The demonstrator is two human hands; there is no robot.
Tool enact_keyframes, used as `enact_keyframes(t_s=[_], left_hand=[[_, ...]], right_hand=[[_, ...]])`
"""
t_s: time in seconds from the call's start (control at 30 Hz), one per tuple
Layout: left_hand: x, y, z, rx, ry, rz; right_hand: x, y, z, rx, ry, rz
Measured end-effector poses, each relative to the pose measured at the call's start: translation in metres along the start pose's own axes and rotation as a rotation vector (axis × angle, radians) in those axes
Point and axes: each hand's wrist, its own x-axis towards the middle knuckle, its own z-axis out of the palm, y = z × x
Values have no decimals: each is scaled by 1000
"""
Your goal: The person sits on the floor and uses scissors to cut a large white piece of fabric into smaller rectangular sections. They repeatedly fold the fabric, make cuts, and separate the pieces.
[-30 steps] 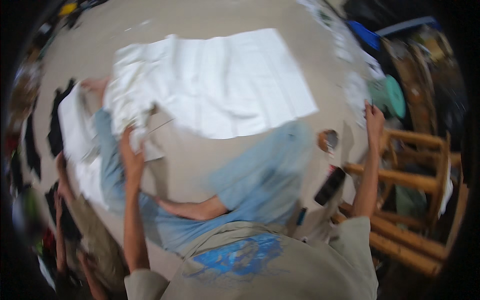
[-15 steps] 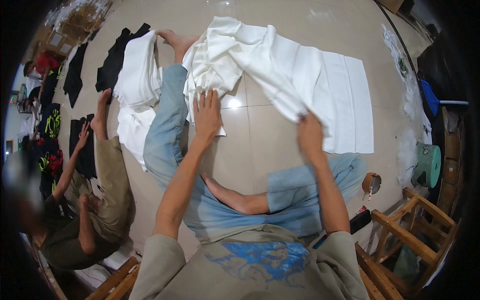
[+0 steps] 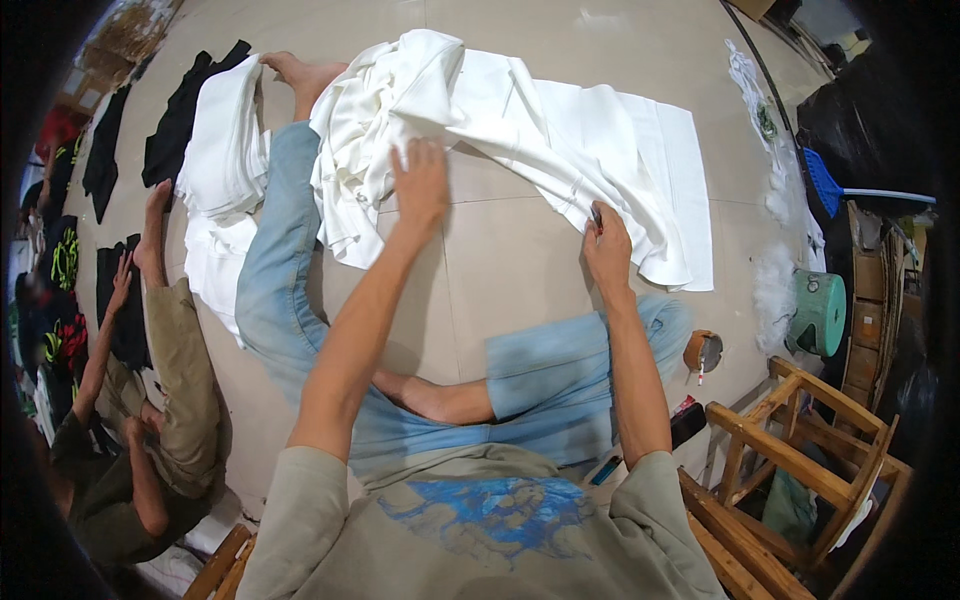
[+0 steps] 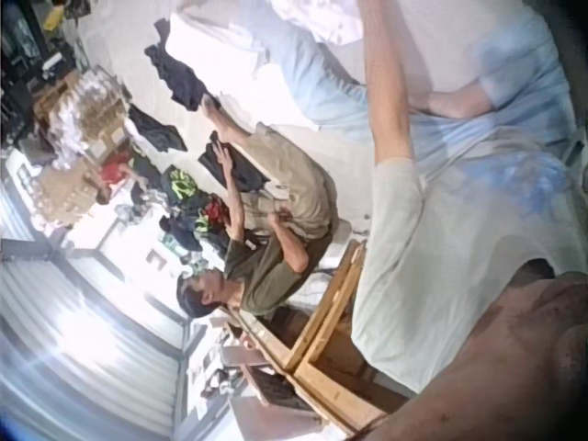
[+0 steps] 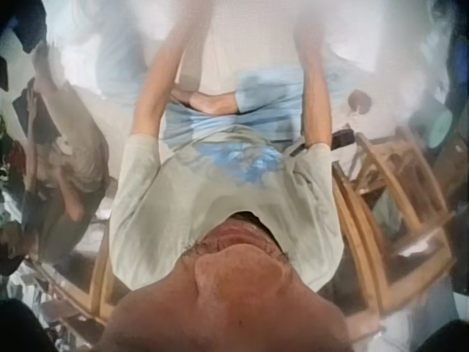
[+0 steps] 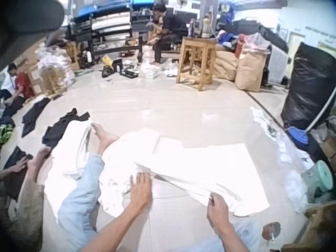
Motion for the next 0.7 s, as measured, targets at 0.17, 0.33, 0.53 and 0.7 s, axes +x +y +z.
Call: enact_keyframes(t_s=[0.17,0.33,0.53,0.7], left_hand=[[15,-84,-7,63,-82,302],[-23,-151,-65,54,-91,508],[-32,-92,-89,-79,-148,269],[-31,-17,-47,-440,-129,367]], right_hand=[[0,24,-1,-65,112,47],[10,11,-16,-109,58,331],[4,18,-11,-169,6,276],[-12,-11,-3,124,-68,95]])
